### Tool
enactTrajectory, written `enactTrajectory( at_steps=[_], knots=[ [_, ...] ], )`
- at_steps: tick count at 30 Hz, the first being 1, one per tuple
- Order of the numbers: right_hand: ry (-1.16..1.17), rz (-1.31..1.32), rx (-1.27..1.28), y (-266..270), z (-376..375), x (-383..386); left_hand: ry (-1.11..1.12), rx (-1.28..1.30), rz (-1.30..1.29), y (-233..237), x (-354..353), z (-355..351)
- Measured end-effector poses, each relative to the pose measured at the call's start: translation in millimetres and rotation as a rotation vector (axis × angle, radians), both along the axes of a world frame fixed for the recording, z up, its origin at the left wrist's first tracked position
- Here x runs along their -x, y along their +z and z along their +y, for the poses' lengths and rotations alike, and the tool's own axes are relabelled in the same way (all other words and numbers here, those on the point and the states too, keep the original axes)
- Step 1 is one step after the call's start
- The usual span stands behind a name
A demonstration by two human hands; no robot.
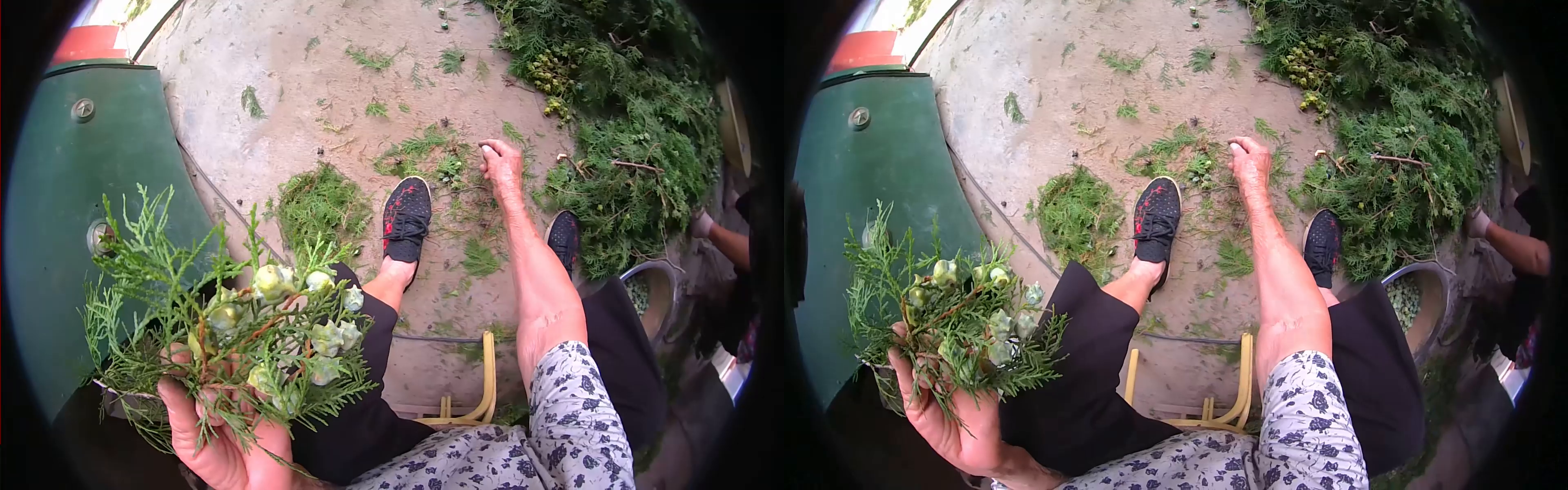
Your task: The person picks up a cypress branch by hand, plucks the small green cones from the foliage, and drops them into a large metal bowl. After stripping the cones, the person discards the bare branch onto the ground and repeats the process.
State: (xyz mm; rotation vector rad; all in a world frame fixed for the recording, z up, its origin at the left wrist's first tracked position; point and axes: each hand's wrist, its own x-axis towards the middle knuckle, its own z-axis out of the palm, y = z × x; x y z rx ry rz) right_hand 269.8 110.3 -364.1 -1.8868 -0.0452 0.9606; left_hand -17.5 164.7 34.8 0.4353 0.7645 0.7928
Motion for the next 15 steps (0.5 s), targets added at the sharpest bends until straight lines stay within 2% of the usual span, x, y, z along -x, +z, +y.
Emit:
enactTrajectory(
  at_steps=[2,4,5,6,8,9,10,12,14,15],
  knots=[
    [0.51,-0.411,-0.16,-24,-7,9,0.023,-0.014,0.038,1,-4,-3],
    [0.75,0.05,-0.044,-8,4,23,0.046,-0.032,0.078,0,-4,-2],
    [0.839,0.012,0.016,6,10,28,-0.012,-0.011,0.032,0,-1,1],
    [0.841,0.015,0.018,5,12,28,-0.068,0.011,-0.018,0,0,2],
    [-0.187,0.246,-0.297,1,23,23,-0.021,-0.009,0.021,1,-4,-2],
    [-0.277,0.204,-0.214,-2,20,17,0.022,-0.028,0.06,2,-6,-5],
    [-0.276,0.202,-0.213,-5,13,11,0.023,-0.027,0.057,0,-4,-7],
    [-0.11,-0.014,0.013,-6,0,6,0.073,-0.077,0.026,-6,-1,-10],
    [-0.019,-0.044,0.074,-5,-4,8,0.037,-0.057,-0.022,-6,3,-7],
    [0.182,-0.349,0.002,-9,-5,14,-0.001,-0.036,-0.067,-7,4,-6]
  ],
)
